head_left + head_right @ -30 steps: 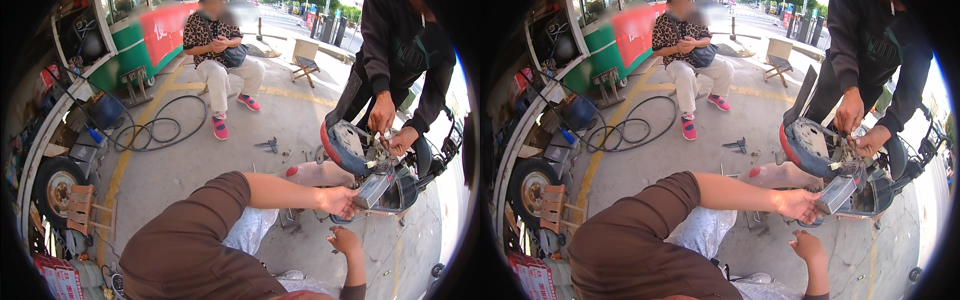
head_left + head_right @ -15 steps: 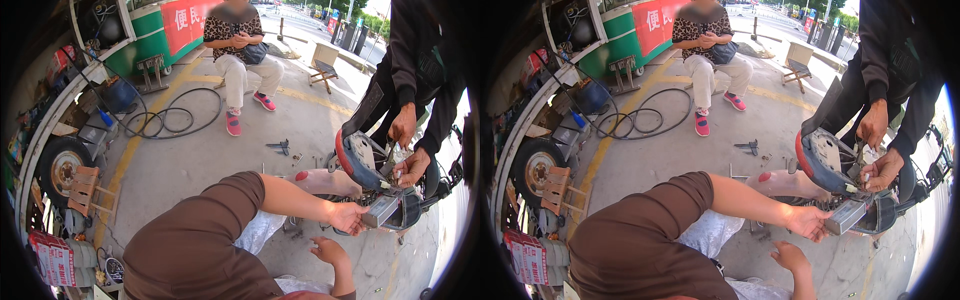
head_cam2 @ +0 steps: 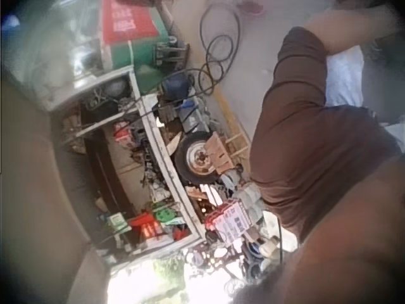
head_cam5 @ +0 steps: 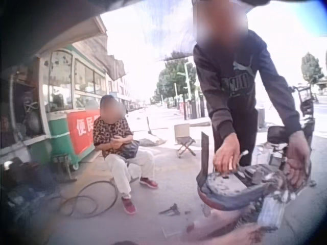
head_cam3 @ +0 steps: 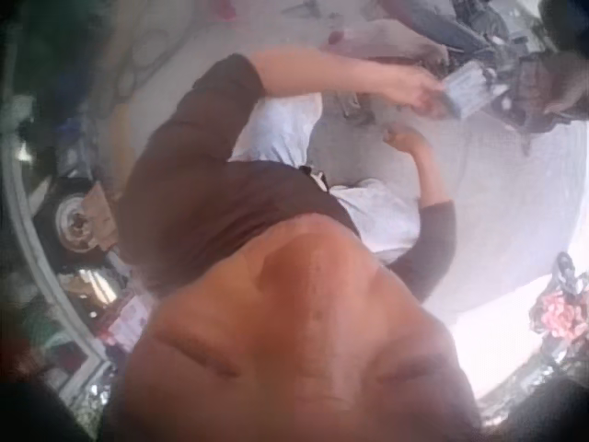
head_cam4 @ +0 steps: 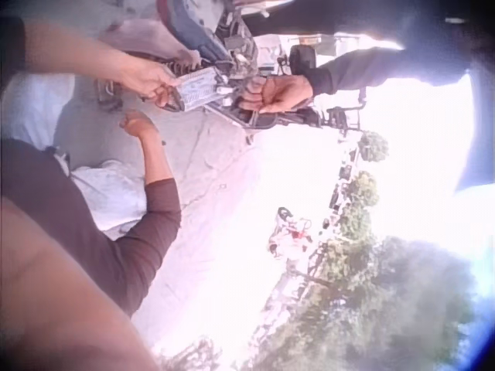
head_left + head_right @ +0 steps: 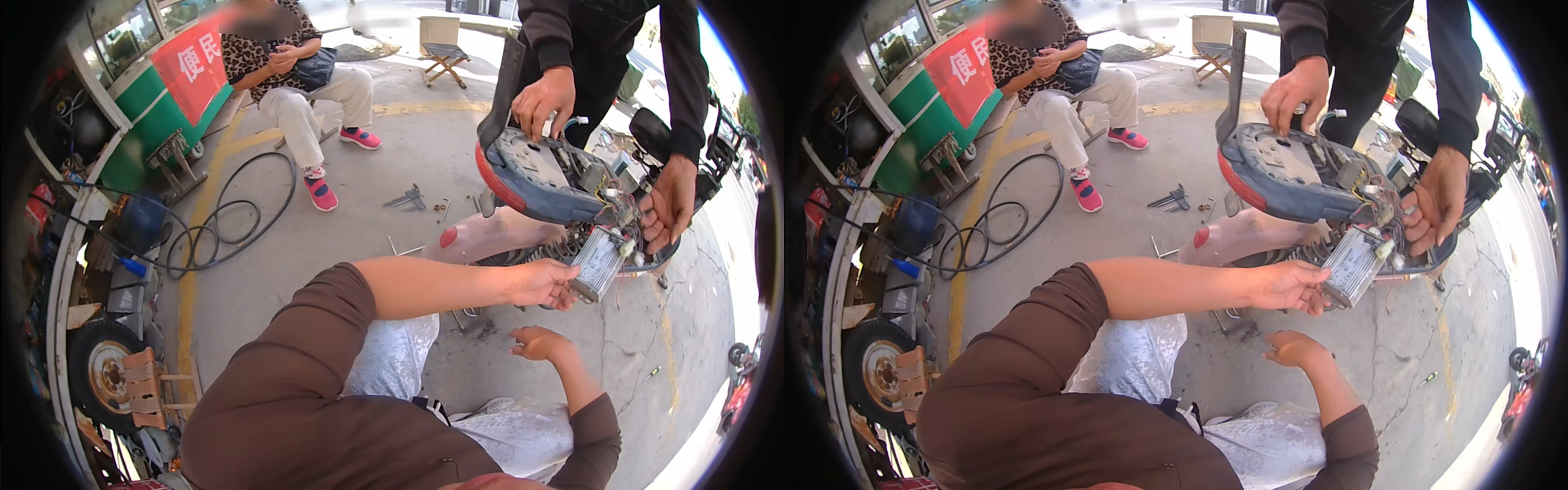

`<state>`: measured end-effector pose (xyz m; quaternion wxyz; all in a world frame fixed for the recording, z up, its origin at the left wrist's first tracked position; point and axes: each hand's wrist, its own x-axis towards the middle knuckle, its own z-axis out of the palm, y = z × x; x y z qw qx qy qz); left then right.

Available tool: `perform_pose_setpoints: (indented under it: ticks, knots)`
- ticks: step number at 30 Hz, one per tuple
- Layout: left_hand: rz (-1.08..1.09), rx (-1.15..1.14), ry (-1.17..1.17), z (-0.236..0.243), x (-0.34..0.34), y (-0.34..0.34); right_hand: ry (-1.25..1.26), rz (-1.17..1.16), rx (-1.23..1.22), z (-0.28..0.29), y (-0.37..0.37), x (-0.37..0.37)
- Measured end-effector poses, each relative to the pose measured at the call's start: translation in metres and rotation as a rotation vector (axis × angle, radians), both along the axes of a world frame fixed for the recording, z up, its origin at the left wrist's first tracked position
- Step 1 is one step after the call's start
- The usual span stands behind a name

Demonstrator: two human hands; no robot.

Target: The person is repairing a scooter's electrical system. They handle a silver rectangular component and connect wires using a yellow-handled screwdriver. Another person assists by holding wires while the main person secures connections.

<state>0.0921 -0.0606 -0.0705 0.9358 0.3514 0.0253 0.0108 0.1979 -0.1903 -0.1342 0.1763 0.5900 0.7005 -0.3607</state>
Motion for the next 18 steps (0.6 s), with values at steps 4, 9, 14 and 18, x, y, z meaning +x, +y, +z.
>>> perform_pose_setpoints:
  ticks: [4,9,14,18]
  knots:
    - [0.017,0.072,0.016,0.002,-0.001,0.004,-0.048,-0.06,-0.048,-0.009,0.0,0.007]
    - [0.004,0.135,0.056,-0.001,-0.002,0.007,-0.089,-0.131,-0.081,-0.01,-0.004,0.012]
    - [0.043,0.334,0.121,-0.005,-0.001,0.009,-0.078,-0.125,-0.017,-0.03,-0.008,0.019]
    - [0.04,0.404,0.114,-0.002,0.0,0.007,-0.071,-0.105,-0.014,-0.037,-0.003,0.02]
